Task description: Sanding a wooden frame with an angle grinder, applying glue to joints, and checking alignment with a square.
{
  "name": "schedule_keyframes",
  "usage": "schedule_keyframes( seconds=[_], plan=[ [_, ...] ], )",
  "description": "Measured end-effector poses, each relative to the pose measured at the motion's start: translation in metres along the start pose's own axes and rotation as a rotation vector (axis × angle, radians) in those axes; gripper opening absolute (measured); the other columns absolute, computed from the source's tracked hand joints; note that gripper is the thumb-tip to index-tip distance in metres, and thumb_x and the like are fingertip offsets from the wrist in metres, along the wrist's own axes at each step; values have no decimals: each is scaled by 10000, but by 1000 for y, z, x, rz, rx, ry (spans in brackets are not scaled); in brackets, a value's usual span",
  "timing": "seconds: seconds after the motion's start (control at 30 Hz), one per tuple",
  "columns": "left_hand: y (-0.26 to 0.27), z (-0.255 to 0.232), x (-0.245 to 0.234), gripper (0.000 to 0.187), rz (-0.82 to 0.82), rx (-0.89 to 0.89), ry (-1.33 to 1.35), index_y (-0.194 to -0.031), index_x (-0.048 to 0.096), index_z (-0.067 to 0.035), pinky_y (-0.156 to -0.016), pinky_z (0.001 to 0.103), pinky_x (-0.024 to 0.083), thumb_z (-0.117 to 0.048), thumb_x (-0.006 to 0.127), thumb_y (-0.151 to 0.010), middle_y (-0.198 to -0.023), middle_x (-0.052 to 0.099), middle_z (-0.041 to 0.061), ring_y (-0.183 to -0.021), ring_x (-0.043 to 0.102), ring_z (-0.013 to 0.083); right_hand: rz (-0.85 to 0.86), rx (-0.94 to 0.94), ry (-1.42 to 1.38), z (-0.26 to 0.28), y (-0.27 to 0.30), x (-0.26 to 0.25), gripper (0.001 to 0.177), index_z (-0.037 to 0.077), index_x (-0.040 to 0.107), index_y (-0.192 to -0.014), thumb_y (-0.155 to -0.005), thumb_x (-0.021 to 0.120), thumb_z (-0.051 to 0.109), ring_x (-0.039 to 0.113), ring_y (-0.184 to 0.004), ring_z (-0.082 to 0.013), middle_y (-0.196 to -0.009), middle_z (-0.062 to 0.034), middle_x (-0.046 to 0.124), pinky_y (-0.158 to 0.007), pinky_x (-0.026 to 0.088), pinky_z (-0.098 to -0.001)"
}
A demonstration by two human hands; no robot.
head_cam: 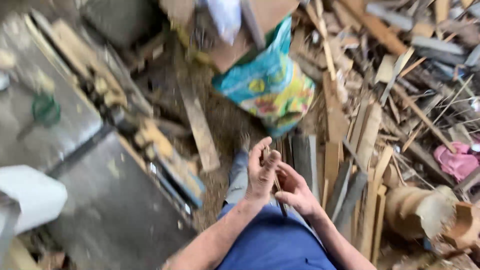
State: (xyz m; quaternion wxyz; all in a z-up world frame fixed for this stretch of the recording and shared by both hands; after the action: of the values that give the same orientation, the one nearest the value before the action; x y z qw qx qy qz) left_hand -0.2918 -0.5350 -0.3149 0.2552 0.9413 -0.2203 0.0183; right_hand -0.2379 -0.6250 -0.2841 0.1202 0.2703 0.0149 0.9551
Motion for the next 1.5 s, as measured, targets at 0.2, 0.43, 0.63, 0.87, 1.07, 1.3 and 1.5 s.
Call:
schedule_keyframes(
  seconds=[0.2, 0.43, 0.63, 0.87, 1.07, 1.3, 1.5],
  plan=[
    [107, -3, -92, 862, 7, 157, -231, -1427, 597, -96, -1185, 373, 288, -753, 350, -925, -1392, 544, 146, -1332, 480, 221, 128, 237, -187, -65, 70, 60, 876, 5, 401, -1510, -823, 802, 372, 632, -930, -296, -1129, -213, 628, -753, 564, -423],
    [230, -19, -191, 774, -26, 204, -123, -1542, 504, -132, -1202, 480, 271, -663, 428, -984, -1438, 498, 145, -1396, 439, 311, 289, 308, -450, -83, 100, 168, 816, -88, 572, -1362, -734, 651, 428, 699, -830, -480, -891, -388, 660, -714, 566, -551],
    [377, -38, -275, 643, -343, 745, -505, -1435, 552, -158, -1028, 511, 556, -667, 375, -1084, -1415, 445, 192, -1258, 537, 299, 517, 796, -691, -154, 160, 276, 855, -73, 500, -1409, -838, 683, 537, 670, -1008, -449, -1141, -367, 653, -942, 499, -475],
    [541, 7, -349, 481, -564, 984, -955, -1244, 716, -187, -1087, 582, 480, -575, 527, -1032, -1424, 465, 195, -1264, 492, 399, 543, 973, -820, -225, 238, 428, 935, -82, 371, -1526, -837, 706, 454, 639, -1149, -395, -1442, -293, 528, -969, 537, -535],
    [609, 30, -410, 455, -715, 938, -951, -1186, 747, -221, -1138, 598, 414, -592, 553, -1009, -1409, 480, 152, -1363, 399, 369, 609, 1185, -828, -268, 291, 517, 916, -95, 377, -1510, -832, 737, 405, 640, -1168, -393, -1448, -277, 529, -989, 545, -517],
    [636, 35, -530, 527, -1310, 781, -1010, -1440, 568, -226, -1273, 651, 303, -555, 513, -1033, -1590, 299, 206, -1492, 343, 390, 540, 1383, -570, -337, 303, 533, 885, -57, 487, -1465, -756, 753, 401, 647, -1180, -429, -1377, -313, 601, -1039, 485, -573],
    [703, 36, -566, 318, -1485, 708, -589, -1219, 587, -51, -921, 377, 566, -306, 597, -1029, -1135, 613, 117, -1092, 619, 267, 727, 1573, -582, -323, 308, 628, 891, -77, 431, -1485, -766, 774, 323, 621, -1213, -430, -1404, -295, 567, -1149, 401, -548]
  ],
)
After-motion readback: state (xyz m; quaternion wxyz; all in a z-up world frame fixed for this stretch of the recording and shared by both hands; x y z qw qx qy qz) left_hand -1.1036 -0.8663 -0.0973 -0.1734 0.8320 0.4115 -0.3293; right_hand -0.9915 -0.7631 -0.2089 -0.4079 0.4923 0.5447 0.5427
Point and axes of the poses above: each hand's wrist, its own y-axis away from the middle knuckle, its own x-axis out of the palm, z = x × y, the point moved 10 cm from there along -y, towards the middle knuckle
